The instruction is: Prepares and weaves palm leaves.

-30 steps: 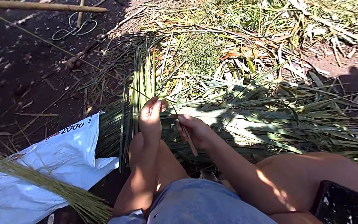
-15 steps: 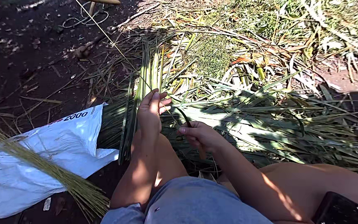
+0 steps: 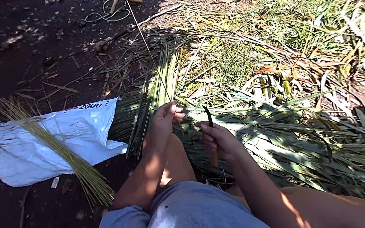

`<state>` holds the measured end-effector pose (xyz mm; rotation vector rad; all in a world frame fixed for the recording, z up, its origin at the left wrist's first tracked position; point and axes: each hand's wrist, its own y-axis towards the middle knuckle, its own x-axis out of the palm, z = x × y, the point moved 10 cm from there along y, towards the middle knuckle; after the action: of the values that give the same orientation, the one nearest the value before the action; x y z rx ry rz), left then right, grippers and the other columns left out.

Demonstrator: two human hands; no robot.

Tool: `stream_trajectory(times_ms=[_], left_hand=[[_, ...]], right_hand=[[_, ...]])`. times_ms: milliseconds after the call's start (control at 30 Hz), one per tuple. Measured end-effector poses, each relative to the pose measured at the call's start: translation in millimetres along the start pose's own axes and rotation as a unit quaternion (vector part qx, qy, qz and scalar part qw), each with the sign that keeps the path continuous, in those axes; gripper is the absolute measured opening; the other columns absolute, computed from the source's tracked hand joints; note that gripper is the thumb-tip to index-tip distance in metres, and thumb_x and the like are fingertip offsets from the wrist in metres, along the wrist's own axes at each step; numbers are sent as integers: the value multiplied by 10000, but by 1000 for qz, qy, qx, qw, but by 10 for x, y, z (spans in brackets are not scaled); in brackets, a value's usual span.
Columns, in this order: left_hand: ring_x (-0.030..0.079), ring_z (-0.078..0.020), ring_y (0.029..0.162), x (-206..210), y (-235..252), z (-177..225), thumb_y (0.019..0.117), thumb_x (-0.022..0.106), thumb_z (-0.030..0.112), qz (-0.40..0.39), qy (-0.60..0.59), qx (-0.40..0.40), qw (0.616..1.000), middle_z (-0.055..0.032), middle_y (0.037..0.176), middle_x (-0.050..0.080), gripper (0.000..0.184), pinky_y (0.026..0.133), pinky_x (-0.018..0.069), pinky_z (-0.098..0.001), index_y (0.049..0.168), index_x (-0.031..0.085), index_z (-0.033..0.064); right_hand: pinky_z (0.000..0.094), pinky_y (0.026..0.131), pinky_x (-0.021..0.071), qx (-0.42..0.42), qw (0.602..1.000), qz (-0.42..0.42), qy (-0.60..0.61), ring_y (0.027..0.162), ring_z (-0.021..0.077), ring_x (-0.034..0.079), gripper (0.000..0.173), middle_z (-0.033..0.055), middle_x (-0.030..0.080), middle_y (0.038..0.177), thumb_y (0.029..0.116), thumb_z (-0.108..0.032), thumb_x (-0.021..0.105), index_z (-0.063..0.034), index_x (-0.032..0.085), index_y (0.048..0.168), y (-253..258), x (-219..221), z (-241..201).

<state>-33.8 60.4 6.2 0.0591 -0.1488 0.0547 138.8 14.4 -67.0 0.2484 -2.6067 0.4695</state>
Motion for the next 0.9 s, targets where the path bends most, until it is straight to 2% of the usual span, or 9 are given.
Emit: stream_trajectory(times_ms=[100,167,267,333,433,600,700,800,900], left_hand=[[695,-140,775,-926,195,-157,1107,436,163,147,86,-19,985,-100,1016,705,309,681,589,-316,1335,541,-18],[636,-153,769,-1692,95,-430,1126,352,201,253,173,-46,951,-130,1034,677,375,706,537,-340,1373,500,-39],[649,-278,1009,-2784,-492,-953,1125,307,192,390,257,-78,881,-230,1140,667,427,935,511,-445,1408,478,-79],[645,-314,1102,-3339,-1016,-1233,1127,304,177,463,279,-125,832,-249,1202,653,421,1003,494,-465,1436,456,-66],[628,-331,1160,-3880,-1716,-1487,1130,314,182,541,286,-211,762,-234,1254,643,415,1030,478,-485,1452,474,-25],[583,-372,1281,-4496,-2198,-1607,1115,364,229,539,374,-327,680,-232,1372,603,420,1084,448,-536,1450,511,22],[412,-419,1438,-4738,-2229,-1640,1068,486,312,528,427,-383,627,-250,1547,431,535,1143,363,-578,1532,428,51],[374,-434,1460,-4436,-1782,-1634,1079,477,256,452,473,-320,685,-276,1555,410,481,1187,304,-562,1479,481,-11],[453,-445,1400,-3802,-1206,-1998,1084,470,197,295,515,-245,766,-286,1466,508,389,1176,343,-557,1359,590,-50]], right_hand=[[150,381,408,-2,999,49,-16,391,-8,418,266,-84,457,549,1082,-161,379,-44,604,1163,149,-424,81],[143,368,390,16,996,80,-31,378,-19,401,264,-104,451,537,1096,-185,335,-101,582,1141,282,-779,213],[144,377,387,58,988,141,-36,387,-25,399,275,-126,454,540,1107,-234,327,-166,593,1108,406,-1406,606],[135,389,369,106,970,215,-44,402,-32,379,246,-134,437,566,1118,-252,327,-189,563,1086,368,-1815,922],[138,376,326,146,928,343,-11,388,-18,356,200,-107,436,549,1077,-213,433,-185,533,906,194,-2376,1344],[134,371,326,177,894,408,48,387,-14,341,181,-101,397,545,1050,-180,454,-168,539,891,-60,-2811,1756],[132,369,335,182,883,426,72,376,-16,347,193,-109,392,530,1040,-185,461,-174,528,860,-175,-2888,1818],[129,378,333,183,879,438,50,386,-17,349,184,-111,397,538,1038,-171,469,-181,530,864,-253,-2902,1802],[128,376,341,192,871,450,39,389,-19,360,189,-114,408,544,1035,-181,489,-197,511,848,-330,-2966,1859]])
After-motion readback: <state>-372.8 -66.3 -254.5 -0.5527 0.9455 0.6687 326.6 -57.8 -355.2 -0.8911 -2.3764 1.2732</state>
